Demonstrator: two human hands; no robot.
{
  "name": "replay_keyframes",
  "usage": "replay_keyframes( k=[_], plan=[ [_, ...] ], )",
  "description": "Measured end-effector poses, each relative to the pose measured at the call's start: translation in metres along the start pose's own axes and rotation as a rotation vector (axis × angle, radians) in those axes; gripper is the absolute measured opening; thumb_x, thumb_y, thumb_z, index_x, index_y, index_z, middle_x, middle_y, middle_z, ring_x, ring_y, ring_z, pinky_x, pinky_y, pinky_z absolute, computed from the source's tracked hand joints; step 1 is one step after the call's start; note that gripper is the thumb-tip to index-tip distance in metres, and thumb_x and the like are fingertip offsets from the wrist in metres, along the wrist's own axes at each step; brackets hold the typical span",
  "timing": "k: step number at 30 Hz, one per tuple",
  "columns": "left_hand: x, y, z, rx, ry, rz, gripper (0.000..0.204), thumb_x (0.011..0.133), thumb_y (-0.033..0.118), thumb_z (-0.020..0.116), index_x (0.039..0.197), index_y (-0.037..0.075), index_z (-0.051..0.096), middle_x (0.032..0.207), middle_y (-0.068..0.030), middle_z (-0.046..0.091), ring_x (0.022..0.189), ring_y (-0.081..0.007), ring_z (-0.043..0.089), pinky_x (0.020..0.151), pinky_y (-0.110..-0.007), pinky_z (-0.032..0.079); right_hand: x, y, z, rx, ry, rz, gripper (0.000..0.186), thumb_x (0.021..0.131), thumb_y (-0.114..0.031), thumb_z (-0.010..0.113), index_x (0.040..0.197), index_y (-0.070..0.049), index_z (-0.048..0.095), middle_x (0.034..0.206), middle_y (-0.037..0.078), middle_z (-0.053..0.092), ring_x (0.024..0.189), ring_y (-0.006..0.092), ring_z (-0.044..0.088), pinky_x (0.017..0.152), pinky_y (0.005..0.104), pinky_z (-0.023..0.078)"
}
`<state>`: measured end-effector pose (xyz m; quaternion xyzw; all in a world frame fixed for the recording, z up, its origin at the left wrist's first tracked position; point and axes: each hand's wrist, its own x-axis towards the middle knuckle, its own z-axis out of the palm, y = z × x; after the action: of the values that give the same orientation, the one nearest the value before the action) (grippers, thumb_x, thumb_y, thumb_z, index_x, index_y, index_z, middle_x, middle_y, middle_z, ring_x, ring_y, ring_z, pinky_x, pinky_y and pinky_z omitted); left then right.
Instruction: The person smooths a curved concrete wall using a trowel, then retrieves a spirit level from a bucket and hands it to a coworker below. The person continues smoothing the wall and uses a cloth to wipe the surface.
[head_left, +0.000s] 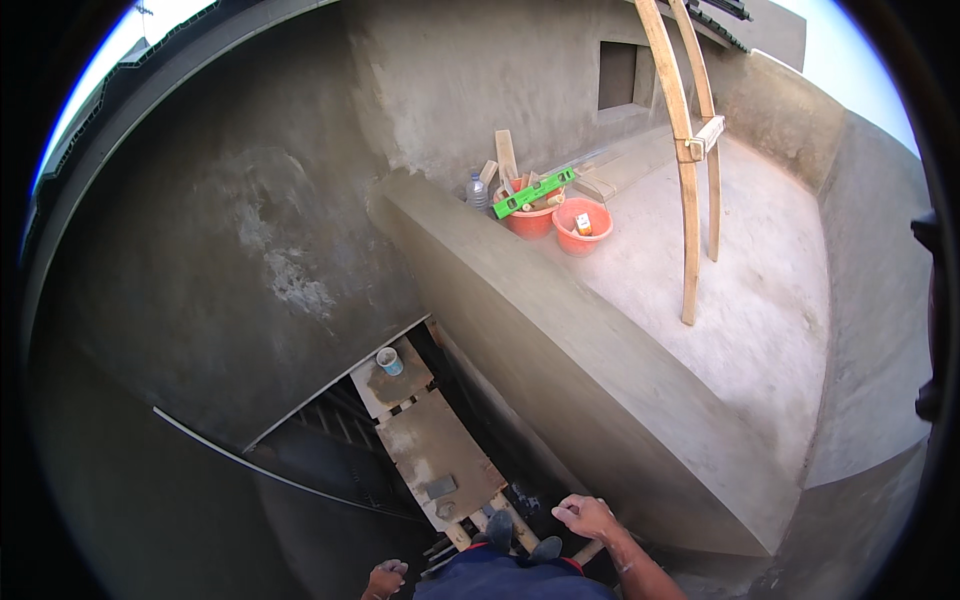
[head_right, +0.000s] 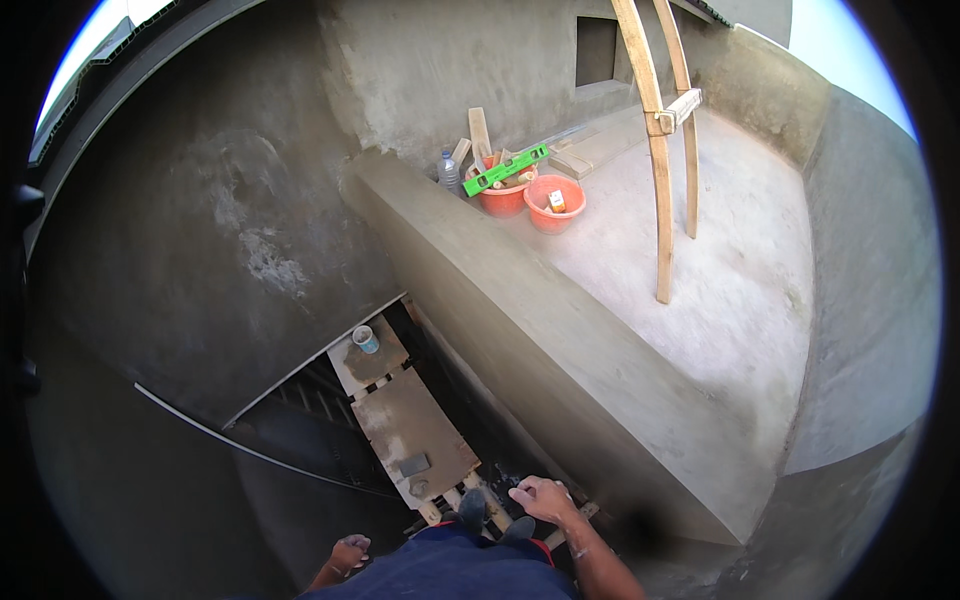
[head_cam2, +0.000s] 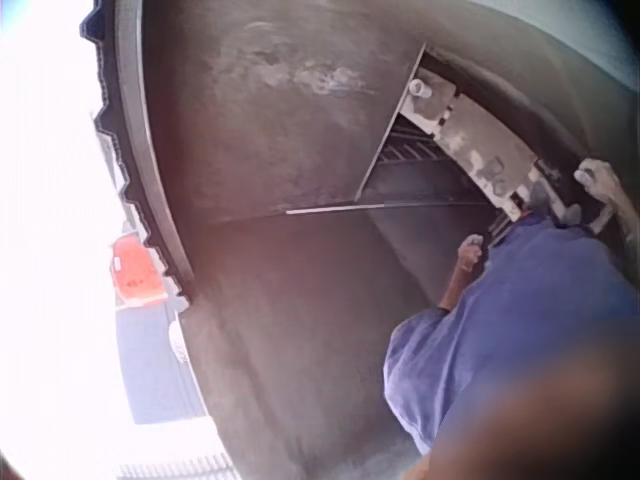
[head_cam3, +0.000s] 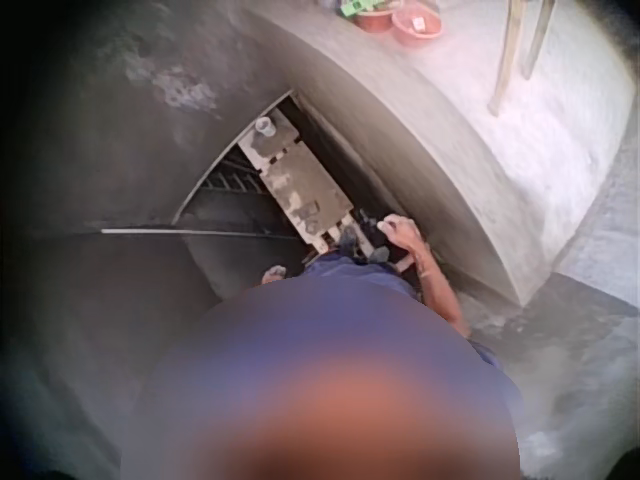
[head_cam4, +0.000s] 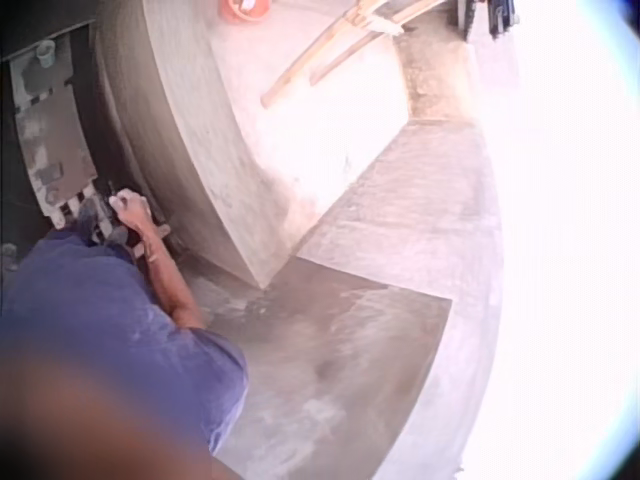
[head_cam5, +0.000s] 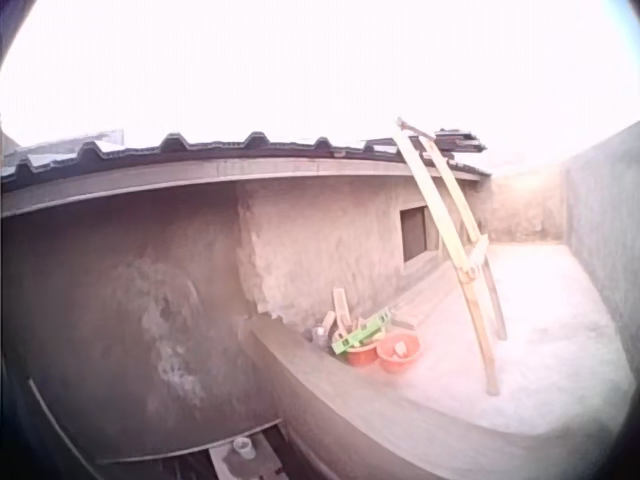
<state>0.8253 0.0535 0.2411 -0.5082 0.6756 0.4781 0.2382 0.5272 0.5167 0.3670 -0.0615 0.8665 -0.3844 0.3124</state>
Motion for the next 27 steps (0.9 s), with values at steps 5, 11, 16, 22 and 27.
replay_keyframes(
  k=[5,11,16,22,27],
  plan=[
    [0.046,0.034,-0.036,-0.003,0.110,0.102,0.051,0.100,0.040,0.075,0.135,0.004,0.075,0.096,-0.0112,0.081,0.076,-0.0179,0.077,0.075,-0.033,0.062,0.061,-0.028,0.034,-0.047,0.191,-0.296,0.015,0.092,-0.017,0.068,0.099,-0.012,0.081,0.105,0.018,0.079,0.102,0.0382,0.076,0.093,0.0477,0.059],
    [0.062,0.060,-0.081,0.050,0.331,0.269,0.057,0.105,0.043,0.070,0.144,0.003,0.068,0.127,-0.0190,0.078,0.098,-0.0274,0.078,0.095,-0.039,0.060,0.117,-0.073,0.050,0.285,-0.036,-0.286,0.019,0.094,-0.002,0.059,0.087,0.003,0.076,0.089,0.013,0.079,0.074,0.0176,0.076,0.072,0.0332,0.063],
    [0.070,0.035,-0.092,-0.075,0.380,0.148,0.053,0.104,0.043,0.070,0.142,0.007,0.071,0.128,-0.0165,0.077,0.106,-0.0276,0.074,0.098,-0.038,0.058,0.144,-0.124,0.054,0.027,-0.008,-0.244,0.027,0.101,-0.020,0.068,0.096,0.005,0.077,0.088,0.014,0.080,0.075,0.0186,0.076,0.073,0.0343,0.063],
    [0.098,-0.054,-0.077,0.080,0.097,-0.040,0.042,0.102,0.039,0.062,0.136,0.015,0.074,0.131,-0.0115,0.077,0.128,-0.0307,0.069,0.108,-0.041,0.055,0.151,-0.161,0.049,0.078,0.005,-0.161,0.030,0.101,-0.027,0.074,0.106,0.002,0.078,0.092,0.014,0.081,0.077,0.0190,0.078,0.076,0.0353,0.063],
    [0.115,-0.063,-0.100,0.928,-0.163,0.449,0.041,0.101,0.029,0.067,0.138,0.013,0.072,0.123,-0.0092,0.078,0.113,-0.0314,0.074,0.098,-0.044,0.059,0.157,-0.196,0.019,-0.061,0.036,-0.162,0.033,0.102,-0.035,0.074,0.116,-0.006,0.080,0.105,0.016,0.082,0.099,0.0272,0.079,0.092,0.0397,0.060]
  ],
)
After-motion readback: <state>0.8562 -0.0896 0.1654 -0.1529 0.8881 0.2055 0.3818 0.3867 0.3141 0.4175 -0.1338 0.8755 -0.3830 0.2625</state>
